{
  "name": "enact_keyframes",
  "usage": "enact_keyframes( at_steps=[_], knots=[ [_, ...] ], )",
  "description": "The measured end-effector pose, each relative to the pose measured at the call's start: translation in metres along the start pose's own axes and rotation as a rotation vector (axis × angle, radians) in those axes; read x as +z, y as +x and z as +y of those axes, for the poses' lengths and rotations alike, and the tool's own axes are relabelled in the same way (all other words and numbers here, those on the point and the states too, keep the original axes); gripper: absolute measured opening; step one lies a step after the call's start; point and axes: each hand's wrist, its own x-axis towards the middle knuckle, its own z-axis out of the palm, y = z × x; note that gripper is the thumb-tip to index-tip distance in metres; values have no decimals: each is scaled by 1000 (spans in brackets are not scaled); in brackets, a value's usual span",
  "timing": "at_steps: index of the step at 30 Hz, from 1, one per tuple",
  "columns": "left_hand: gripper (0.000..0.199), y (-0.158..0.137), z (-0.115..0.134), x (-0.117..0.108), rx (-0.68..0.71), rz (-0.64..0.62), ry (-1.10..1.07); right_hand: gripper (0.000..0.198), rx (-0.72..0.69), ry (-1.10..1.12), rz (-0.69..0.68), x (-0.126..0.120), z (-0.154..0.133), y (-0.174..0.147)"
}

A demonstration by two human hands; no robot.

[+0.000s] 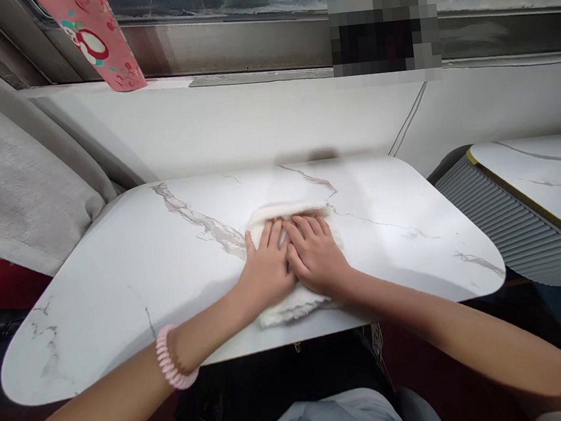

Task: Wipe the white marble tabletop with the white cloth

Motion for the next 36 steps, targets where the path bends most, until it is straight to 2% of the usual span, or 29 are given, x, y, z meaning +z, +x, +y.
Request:
enact_keyframes(
  at_steps=[8,15,22,29,32,36],
  knots=[
    [62,49,-47,-3,14,31,-73,42,69,11,75,23,6,60],
    [59,99,-89,-5,18,69,-51,41,132,49,100,39,13,116],
    [59,126,-122,-8,-6,92,-83,39,143,58,109,53,15,157],
    [62,125,-177,-8,-27,122,-147,35,68,80,133,74,-12,193],
    [59,111,-194,-11,-75,110,-178,35,34,76,118,80,-30,196],
    [59,81,-199,-13,-128,88,-188,35,-37,94,126,84,-51,186]
  ],
)
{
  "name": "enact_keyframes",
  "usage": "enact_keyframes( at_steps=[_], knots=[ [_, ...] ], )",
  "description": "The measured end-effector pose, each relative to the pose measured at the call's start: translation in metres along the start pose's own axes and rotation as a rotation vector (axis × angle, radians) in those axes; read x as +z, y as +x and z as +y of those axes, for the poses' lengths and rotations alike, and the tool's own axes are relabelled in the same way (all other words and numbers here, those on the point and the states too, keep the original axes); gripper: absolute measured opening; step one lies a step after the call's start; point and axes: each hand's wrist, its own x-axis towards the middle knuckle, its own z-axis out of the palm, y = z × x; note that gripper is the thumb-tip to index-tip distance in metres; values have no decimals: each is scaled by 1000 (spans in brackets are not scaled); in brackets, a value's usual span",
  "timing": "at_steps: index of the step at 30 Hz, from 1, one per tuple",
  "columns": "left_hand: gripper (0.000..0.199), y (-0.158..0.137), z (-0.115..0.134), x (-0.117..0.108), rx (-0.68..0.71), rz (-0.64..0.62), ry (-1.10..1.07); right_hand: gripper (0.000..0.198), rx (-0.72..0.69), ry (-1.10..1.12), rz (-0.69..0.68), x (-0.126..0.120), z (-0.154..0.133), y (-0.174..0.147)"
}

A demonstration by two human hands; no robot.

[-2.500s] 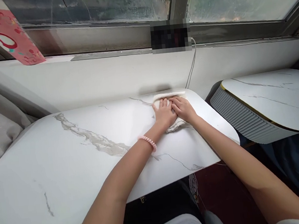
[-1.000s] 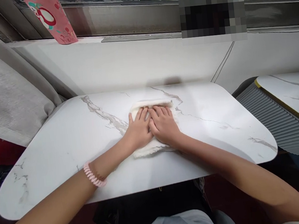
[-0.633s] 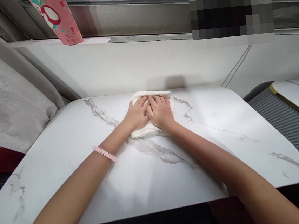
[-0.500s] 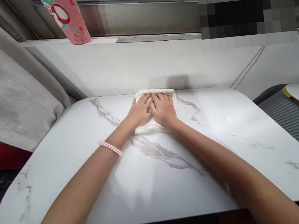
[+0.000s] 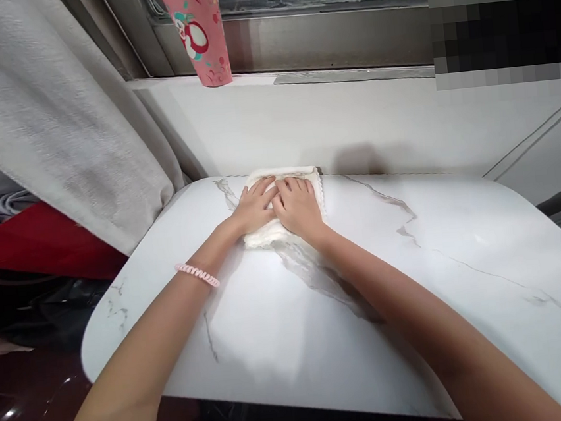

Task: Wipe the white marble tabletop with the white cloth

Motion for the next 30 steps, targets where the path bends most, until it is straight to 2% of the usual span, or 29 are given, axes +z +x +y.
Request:
enact_keyframes(
  at_steps=[4,8,12,19,24,30],
  knots=[
    [59,-35,2,-1,-53,-1,11,37,-61,22,1,0,-19,-18],
    [62,-75,5,1,-42,19,27,40,-71,2,-44,-6,-44,-45],
    [64,-125,10,4,-1,31,56,43,-114,-20,-60,-16,-71,-83],
    [64,-212,28,8,-58,52,100,50,-256,27,-132,-33,-108,-142],
    [65,-237,23,7,-33,68,93,52,-244,83,-198,-40,-126,-156],
    [68,-256,2,6,-28,114,111,54,-261,122,-224,-36,-148,-156]
  ],
)
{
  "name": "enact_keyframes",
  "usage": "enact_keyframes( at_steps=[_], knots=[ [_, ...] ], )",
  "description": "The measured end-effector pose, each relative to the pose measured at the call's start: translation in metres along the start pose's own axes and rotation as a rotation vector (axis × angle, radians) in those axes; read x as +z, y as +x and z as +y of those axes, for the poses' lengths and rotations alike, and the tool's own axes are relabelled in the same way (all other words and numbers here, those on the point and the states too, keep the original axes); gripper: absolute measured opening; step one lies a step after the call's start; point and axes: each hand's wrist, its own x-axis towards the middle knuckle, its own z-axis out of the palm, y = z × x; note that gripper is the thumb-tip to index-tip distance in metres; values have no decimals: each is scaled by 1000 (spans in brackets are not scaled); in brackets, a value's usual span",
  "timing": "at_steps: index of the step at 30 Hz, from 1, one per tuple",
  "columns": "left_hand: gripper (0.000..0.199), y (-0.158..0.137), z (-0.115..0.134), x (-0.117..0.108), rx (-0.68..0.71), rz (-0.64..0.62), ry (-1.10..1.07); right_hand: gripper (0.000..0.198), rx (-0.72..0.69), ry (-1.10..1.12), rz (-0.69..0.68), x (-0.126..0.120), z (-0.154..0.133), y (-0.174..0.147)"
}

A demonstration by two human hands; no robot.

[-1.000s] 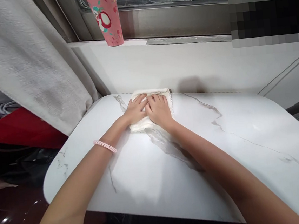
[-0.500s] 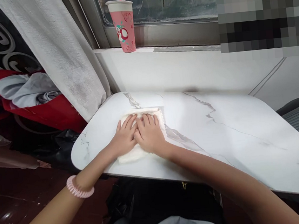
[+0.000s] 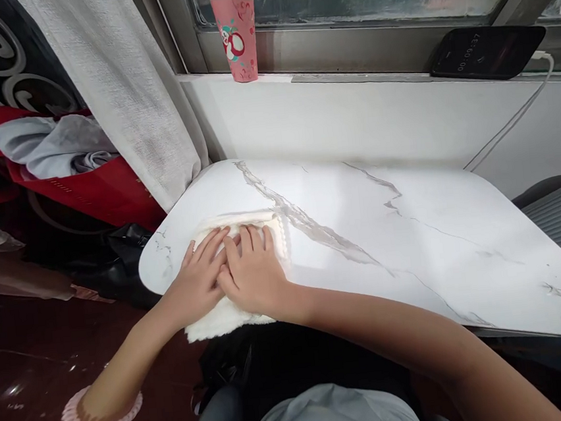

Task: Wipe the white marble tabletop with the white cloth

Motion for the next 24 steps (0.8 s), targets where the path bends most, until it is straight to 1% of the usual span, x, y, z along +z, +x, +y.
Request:
enact_keyframes(
  at_steps=[3,7,10,12,14,16,20,24],
  knots=[
    [70,-15,-22,-3,-42,23,23,55,-45,-4,8,11,-17,13],
    [68,-33,-62,-11,-102,49,31,56,-91,-2,39,33,-42,42],
    [67,-31,-90,-16,-128,45,-2,55,-93,21,29,44,-51,65],
    [66,-21,-106,-17,-133,22,-26,54,-84,35,10,47,-48,79],
    [65,-3,-117,-16,-140,2,-31,54,-62,43,3,47,-39,92],
    [61,22,-124,-14,-136,-13,-28,52,-28,47,23,47,-25,106],
    [59,87,-133,-11,-75,-40,-36,45,64,48,90,48,13,136],
    [58,153,-139,-6,12,-56,-26,43,165,34,143,49,51,166]
  ],
)
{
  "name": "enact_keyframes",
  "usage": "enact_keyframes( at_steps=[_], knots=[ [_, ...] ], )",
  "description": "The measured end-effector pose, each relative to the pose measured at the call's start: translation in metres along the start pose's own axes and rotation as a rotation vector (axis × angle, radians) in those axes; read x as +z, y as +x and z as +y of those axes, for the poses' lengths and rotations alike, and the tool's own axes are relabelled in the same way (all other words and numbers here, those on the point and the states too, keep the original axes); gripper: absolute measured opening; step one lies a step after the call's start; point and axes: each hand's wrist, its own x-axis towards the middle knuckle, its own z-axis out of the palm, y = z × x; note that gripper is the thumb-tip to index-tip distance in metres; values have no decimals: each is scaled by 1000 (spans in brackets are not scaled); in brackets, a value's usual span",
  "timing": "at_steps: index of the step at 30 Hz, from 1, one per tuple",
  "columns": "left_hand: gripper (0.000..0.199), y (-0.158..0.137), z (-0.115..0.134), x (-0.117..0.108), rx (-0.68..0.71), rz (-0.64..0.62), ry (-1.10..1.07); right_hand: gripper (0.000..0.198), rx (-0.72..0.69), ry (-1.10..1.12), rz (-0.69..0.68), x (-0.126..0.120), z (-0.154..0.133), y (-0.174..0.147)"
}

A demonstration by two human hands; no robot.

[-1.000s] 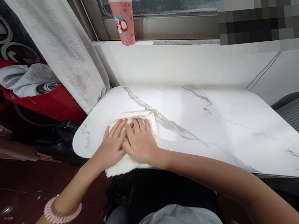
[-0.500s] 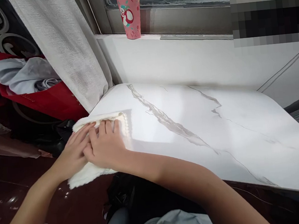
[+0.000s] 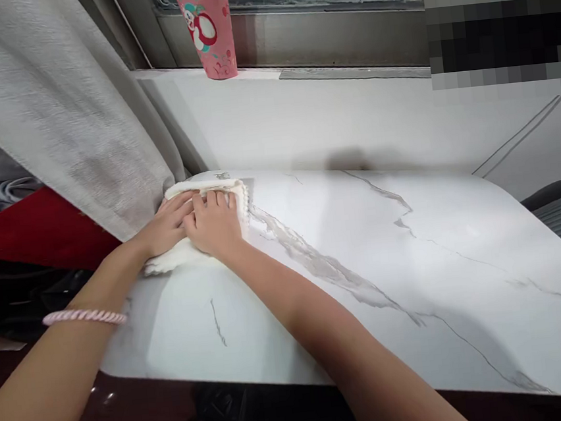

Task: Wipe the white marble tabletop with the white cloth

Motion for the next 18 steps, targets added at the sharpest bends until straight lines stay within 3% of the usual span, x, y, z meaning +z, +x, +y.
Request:
enact_keyframes(
  at_steps=[8,18],
  knots=[
    [57,77,6,6,13,35,19,41,72,-22,46,0,51,47],
    [60,119,5,15,0,59,-6,40,104,-39,46,-5,78,71]
  ],
)
